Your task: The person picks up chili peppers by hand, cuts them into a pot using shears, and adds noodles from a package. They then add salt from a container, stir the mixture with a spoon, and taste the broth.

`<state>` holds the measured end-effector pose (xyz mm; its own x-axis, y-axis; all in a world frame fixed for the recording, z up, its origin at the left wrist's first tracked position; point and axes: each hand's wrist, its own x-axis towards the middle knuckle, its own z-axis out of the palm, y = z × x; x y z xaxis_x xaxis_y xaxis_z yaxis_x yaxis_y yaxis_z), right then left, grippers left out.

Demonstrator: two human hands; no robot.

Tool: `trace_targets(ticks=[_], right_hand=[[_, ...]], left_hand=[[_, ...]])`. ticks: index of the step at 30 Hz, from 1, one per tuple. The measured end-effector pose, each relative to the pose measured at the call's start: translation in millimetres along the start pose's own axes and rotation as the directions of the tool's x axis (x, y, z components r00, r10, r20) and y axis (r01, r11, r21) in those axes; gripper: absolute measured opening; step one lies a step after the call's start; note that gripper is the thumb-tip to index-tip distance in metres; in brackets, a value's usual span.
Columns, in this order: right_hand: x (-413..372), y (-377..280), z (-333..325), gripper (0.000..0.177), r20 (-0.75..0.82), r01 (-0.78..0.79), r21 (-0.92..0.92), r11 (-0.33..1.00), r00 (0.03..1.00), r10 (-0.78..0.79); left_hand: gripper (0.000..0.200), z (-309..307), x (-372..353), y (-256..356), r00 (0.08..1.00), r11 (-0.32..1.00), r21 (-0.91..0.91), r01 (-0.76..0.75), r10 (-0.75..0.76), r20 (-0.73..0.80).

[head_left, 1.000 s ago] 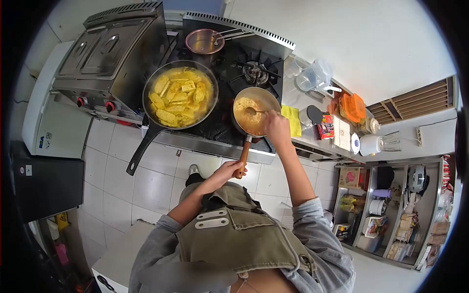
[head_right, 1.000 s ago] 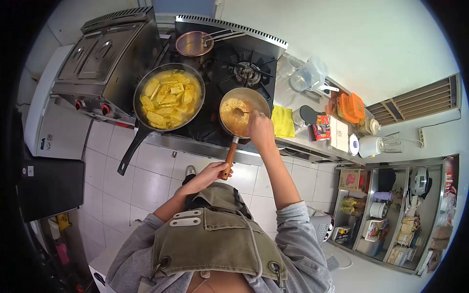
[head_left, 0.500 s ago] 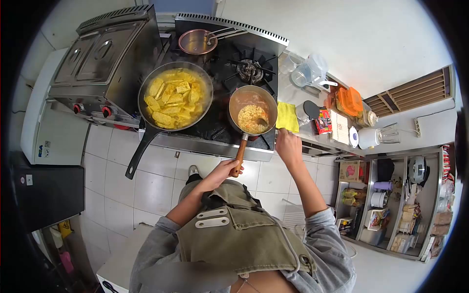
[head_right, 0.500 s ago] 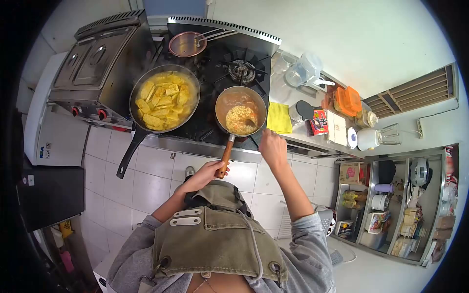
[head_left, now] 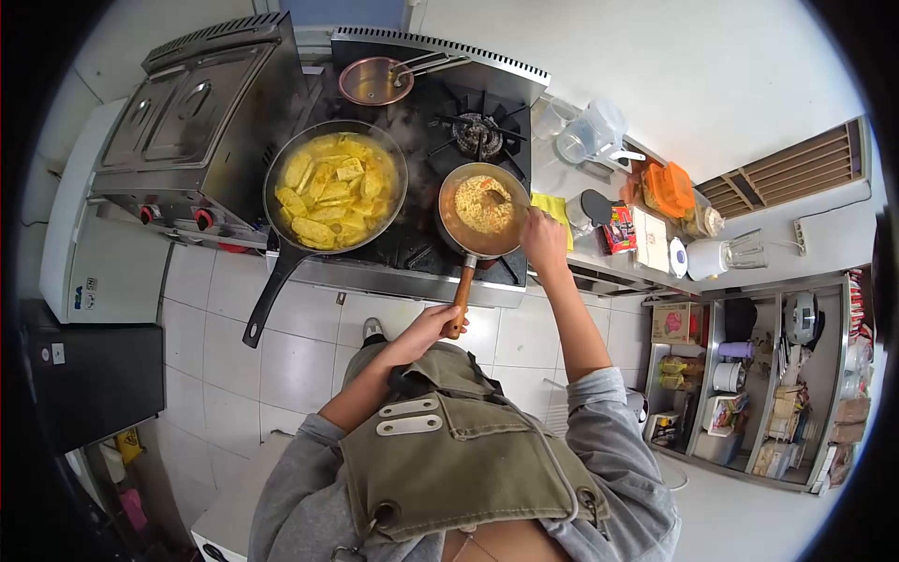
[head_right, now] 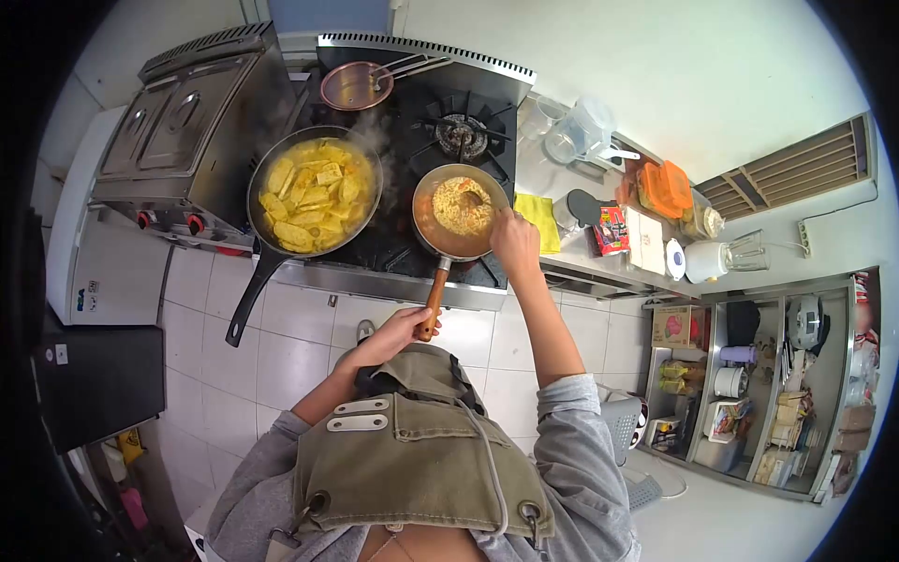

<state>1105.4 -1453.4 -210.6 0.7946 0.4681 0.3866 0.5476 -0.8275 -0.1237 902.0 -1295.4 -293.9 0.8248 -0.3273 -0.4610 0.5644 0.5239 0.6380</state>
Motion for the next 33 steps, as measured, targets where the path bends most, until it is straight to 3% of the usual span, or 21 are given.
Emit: trace_targets(ticks=[9, 18, 24, 33], right_hand=[[-33, -20, -18, 0.008, 0.021, 0.061, 0.145, 0.988, 0.998, -0.065], [-52, -38, -28, 0.010, 0.043, -0.094, 0.282, 0.955, 0.995, 0.085], [-50, -19, -25, 0.013, 0.059, -0.156, 0.202, 0.967, 0.987, 0.147], [-25, 0, -11, 0.014, -0.006, -0.059, 0.103, 0.993, 0.998, 0.060]], left_hand=[[0.035, 1, -1, 3, 1.000, 1.000, 0.005, 0.024, -0.024, -0.004], [0.036, -2, 1, 0, 1.000, 1.000, 0.007, 0.027, -0.027, -0.011], [0.037, 0, -1, 2, 1.000, 0.999, 0.023, 0.030, -0.029, -0.010], [0.033, -2, 0, 1, 1.000, 1.000, 0.005, 0.024, -0.024, -0.013]])
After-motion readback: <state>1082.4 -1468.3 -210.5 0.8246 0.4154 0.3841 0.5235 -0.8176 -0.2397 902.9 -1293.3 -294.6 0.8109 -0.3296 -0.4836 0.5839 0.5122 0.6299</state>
